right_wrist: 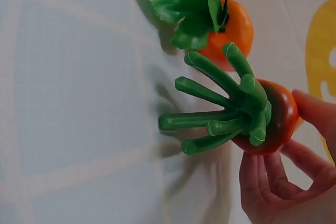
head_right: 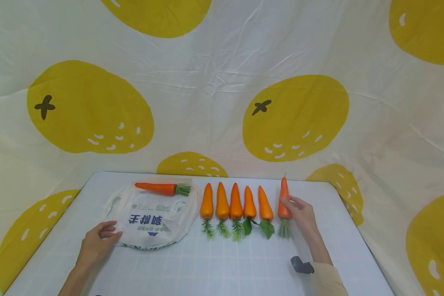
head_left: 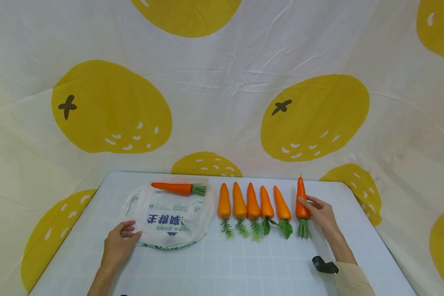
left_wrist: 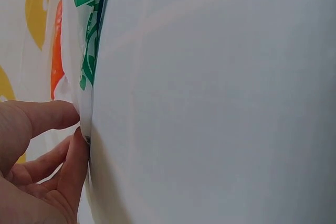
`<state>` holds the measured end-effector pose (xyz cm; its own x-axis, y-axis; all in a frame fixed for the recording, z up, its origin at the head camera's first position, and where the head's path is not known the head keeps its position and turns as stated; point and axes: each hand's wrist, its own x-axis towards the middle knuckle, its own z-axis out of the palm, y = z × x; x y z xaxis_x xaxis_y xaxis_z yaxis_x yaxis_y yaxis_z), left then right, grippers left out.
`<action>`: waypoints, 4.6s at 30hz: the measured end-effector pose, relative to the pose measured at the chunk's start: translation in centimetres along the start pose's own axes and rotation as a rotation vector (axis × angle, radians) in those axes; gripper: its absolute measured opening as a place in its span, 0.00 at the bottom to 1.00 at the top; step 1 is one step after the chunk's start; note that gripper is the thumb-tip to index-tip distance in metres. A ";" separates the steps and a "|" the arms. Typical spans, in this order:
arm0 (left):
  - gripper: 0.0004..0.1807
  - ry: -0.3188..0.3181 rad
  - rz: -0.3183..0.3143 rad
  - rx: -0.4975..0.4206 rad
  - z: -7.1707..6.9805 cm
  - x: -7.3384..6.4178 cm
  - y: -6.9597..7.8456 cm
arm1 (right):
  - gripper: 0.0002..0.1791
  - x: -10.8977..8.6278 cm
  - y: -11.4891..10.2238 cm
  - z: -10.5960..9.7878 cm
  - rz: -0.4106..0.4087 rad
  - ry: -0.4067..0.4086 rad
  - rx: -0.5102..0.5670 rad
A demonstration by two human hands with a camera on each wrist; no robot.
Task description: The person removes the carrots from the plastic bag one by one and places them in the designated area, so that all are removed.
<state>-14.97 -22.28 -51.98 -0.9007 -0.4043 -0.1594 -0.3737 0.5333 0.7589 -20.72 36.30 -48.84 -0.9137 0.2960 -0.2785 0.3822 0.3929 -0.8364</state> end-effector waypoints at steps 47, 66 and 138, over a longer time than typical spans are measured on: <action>0.27 0.021 0.028 0.011 0.1 0.3 -0.7 | 0.28 0.2 -3.1 1.7 -0.289 0.081 -0.273; 0.27 0.019 0.026 -0.006 0.1 0.2 -0.5 | 0.18 -0.3 -7.2 3.8 -0.421 0.098 -0.195; 0.26 0.017 0.036 -0.030 0.0 0.3 -1.1 | 0.20 -4.7 -17.5 27.2 -0.882 -0.367 -0.299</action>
<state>-14.86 -22.94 -52.85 -0.9094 -0.3981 -0.1206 -0.3338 0.5256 0.7825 -26.82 4.38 -45.72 -0.8543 -0.4739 0.2135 -0.4795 0.5602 -0.6755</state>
